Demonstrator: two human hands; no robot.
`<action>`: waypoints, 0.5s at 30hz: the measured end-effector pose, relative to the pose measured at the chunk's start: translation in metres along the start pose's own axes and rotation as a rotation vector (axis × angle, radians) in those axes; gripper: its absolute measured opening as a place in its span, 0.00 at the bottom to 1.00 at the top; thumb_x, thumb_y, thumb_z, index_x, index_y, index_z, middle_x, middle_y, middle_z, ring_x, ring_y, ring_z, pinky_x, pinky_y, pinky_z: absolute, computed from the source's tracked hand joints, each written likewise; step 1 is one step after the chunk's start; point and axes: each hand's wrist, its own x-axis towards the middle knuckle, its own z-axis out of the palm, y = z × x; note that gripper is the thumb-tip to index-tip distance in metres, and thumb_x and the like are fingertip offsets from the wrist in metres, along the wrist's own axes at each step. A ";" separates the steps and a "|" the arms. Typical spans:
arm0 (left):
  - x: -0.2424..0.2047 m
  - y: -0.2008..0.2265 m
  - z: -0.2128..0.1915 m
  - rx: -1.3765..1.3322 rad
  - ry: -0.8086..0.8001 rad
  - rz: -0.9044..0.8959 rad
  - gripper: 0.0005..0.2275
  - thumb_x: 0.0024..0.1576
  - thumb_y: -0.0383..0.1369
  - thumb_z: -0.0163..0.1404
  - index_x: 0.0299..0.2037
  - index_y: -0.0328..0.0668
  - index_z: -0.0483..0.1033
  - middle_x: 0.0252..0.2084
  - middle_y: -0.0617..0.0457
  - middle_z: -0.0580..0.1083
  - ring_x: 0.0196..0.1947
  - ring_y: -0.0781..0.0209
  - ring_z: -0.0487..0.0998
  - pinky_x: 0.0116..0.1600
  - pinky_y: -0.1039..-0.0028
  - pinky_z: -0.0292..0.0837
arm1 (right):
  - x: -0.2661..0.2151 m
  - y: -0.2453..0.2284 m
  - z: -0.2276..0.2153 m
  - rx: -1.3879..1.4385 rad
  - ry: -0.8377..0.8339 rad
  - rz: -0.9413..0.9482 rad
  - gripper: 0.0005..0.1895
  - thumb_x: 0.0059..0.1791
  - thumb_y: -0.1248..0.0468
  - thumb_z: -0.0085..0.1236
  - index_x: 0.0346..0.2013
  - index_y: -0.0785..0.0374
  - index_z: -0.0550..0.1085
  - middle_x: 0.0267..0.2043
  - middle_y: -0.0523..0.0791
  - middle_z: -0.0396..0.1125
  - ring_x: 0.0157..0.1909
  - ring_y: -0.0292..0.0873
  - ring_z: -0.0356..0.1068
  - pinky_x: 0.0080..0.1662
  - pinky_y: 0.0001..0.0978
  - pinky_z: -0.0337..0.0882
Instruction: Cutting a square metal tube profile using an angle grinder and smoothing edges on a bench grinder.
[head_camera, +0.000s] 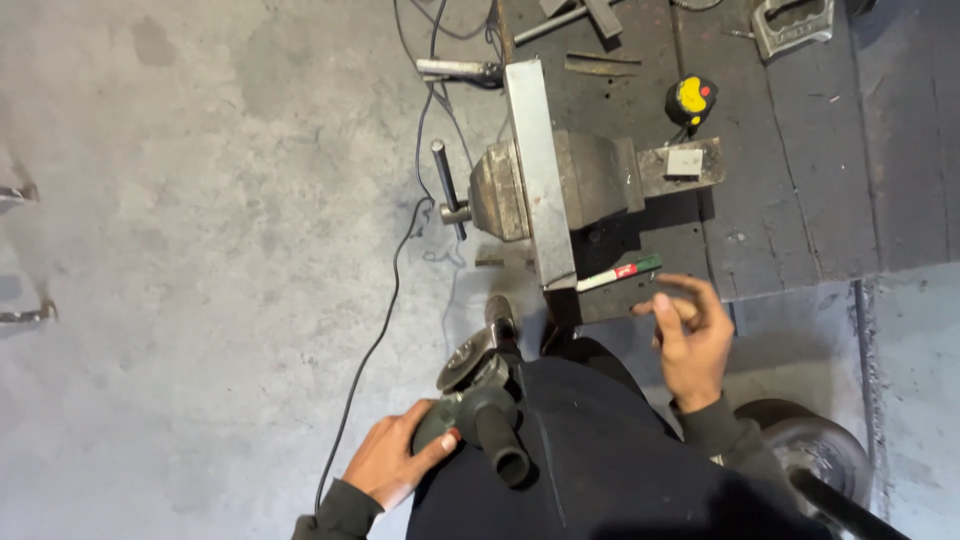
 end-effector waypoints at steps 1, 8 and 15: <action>-0.003 0.003 0.000 -0.006 -0.004 -0.006 0.24 0.53 0.55 0.50 0.52 0.52 0.76 0.29 0.51 0.82 0.26 0.56 0.80 0.38 0.68 0.71 | 0.004 0.002 0.004 -0.005 -0.006 0.006 0.17 0.54 0.63 0.53 0.56 0.66 0.69 0.33 0.49 0.75 0.19 0.31 0.57 0.26 0.21 0.60; -0.002 0.006 0.000 -0.011 -0.029 -0.066 0.23 0.53 0.55 0.49 0.51 0.53 0.77 0.28 0.52 0.81 0.26 0.58 0.79 0.37 0.68 0.69 | 0.048 0.014 0.050 0.117 -0.353 0.162 0.47 0.41 0.57 0.65 0.69 0.66 0.55 0.65 0.59 0.61 0.61 0.52 0.68 0.57 0.43 0.74; -0.006 -0.001 0.006 -0.060 -0.067 -0.124 0.28 0.52 0.61 0.43 0.51 0.52 0.77 0.24 0.54 0.76 0.24 0.60 0.74 0.36 0.67 0.62 | 0.070 0.000 -0.045 -0.083 0.001 -0.080 0.31 0.46 0.78 0.52 0.65 0.71 0.61 0.61 0.55 0.64 0.62 0.49 0.65 0.64 0.39 0.66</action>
